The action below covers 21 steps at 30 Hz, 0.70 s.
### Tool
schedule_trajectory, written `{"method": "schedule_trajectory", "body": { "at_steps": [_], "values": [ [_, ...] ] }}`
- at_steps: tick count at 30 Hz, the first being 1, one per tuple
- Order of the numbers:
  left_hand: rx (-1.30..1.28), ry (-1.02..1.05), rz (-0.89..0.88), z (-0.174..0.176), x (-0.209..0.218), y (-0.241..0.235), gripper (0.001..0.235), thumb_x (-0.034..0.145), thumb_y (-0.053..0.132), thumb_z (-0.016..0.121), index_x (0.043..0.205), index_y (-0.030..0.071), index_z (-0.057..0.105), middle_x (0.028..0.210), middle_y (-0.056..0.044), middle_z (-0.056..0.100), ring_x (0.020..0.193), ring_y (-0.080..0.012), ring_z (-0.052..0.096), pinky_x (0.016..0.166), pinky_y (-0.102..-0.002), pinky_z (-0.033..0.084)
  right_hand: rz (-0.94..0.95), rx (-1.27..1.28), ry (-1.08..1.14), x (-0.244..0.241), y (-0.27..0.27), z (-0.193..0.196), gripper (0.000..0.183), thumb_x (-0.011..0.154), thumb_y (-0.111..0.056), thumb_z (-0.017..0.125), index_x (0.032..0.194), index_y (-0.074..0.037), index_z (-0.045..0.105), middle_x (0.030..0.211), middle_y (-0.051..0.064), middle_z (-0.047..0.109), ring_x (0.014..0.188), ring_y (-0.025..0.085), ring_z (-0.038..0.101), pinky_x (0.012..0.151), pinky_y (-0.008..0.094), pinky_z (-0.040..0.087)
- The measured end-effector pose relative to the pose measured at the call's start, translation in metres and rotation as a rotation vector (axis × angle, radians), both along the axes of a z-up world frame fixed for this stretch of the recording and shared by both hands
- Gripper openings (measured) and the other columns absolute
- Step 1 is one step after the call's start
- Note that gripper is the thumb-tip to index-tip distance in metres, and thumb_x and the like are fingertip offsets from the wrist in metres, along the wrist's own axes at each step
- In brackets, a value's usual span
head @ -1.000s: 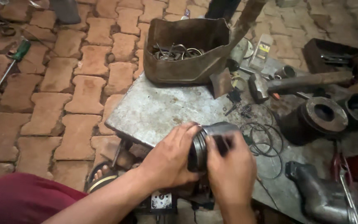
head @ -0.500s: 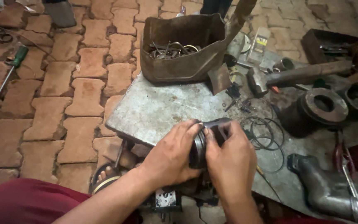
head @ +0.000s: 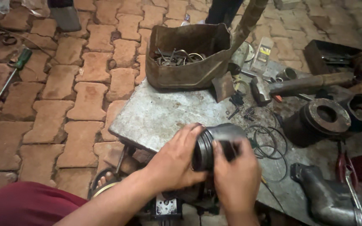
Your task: The person wipes and cleans an engine piston with a small abrasive block, turning the piston over to reach different sides.
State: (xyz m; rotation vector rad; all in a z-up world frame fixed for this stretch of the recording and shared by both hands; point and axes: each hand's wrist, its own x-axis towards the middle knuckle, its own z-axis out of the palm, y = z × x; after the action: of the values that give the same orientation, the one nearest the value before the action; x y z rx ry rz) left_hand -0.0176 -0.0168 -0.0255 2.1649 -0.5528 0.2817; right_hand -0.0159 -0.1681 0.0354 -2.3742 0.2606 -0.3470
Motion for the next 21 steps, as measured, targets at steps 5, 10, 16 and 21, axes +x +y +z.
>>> {"method": "schedule_trajectory", "body": {
  "at_steps": [5, 10, 16, 21],
  "values": [
    [0.009, -0.057, -0.016, 0.000, -0.001, -0.001, 0.106, 0.060, 0.031, 0.092, 0.141, -0.010, 0.037, 0.141, -0.033, 0.047, 0.132, -0.0497, 0.048, 0.111, -0.049, 0.042, 0.055, -0.146, 0.120, 0.010, 0.003, 0.016, 0.027, 0.083, -0.028, 0.080, 0.096, -0.007, 0.070, 0.086, 0.018, 0.075, 0.081, 0.040, 0.071, 0.068, 0.048, 0.053],
    [0.113, -0.180, -0.059, -0.001, 0.002, 0.005, 0.097, 0.064, 0.027, 0.090, 0.141, -0.006, 0.042, 0.143, -0.028, 0.048, 0.137, -0.0464, 0.046, 0.116, -0.050, 0.041, -0.019, 0.081, 0.021, -0.015, -0.005, -0.015, 0.025, 0.083, -0.024, 0.080, 0.092, -0.004, 0.068, 0.079, 0.013, 0.075, 0.068, 0.027, 0.072, 0.065, 0.040, 0.054],
    [0.236, -0.277, -0.012, 0.005, 0.010, 0.018, 0.102, 0.066, 0.031, 0.087, 0.146, -0.007, 0.037, 0.149, -0.028, 0.043, 0.142, -0.0468, 0.041, 0.118, -0.053, 0.038, -0.004, 0.253, -0.110, -0.018, -0.003, -0.044, 0.023, 0.083, -0.019, 0.083, 0.086, -0.002, 0.067, 0.072, 0.007, 0.071, 0.064, 0.013, 0.062, 0.062, 0.030, 0.052],
    [-0.037, 0.154, 0.089, 0.004, 0.016, 0.020, 0.111, 0.065, 0.046, 0.091, 0.146, -0.007, 0.036, 0.141, -0.029, 0.050, 0.129, -0.0451, 0.053, 0.107, -0.047, 0.045, 0.015, 0.315, -0.156, -0.015, 0.001, -0.059, 0.022, 0.086, -0.017, 0.082, 0.086, -0.001, 0.066, 0.074, 0.005, 0.069, 0.066, 0.010, 0.060, 0.062, 0.028, 0.052]
  ]
}}
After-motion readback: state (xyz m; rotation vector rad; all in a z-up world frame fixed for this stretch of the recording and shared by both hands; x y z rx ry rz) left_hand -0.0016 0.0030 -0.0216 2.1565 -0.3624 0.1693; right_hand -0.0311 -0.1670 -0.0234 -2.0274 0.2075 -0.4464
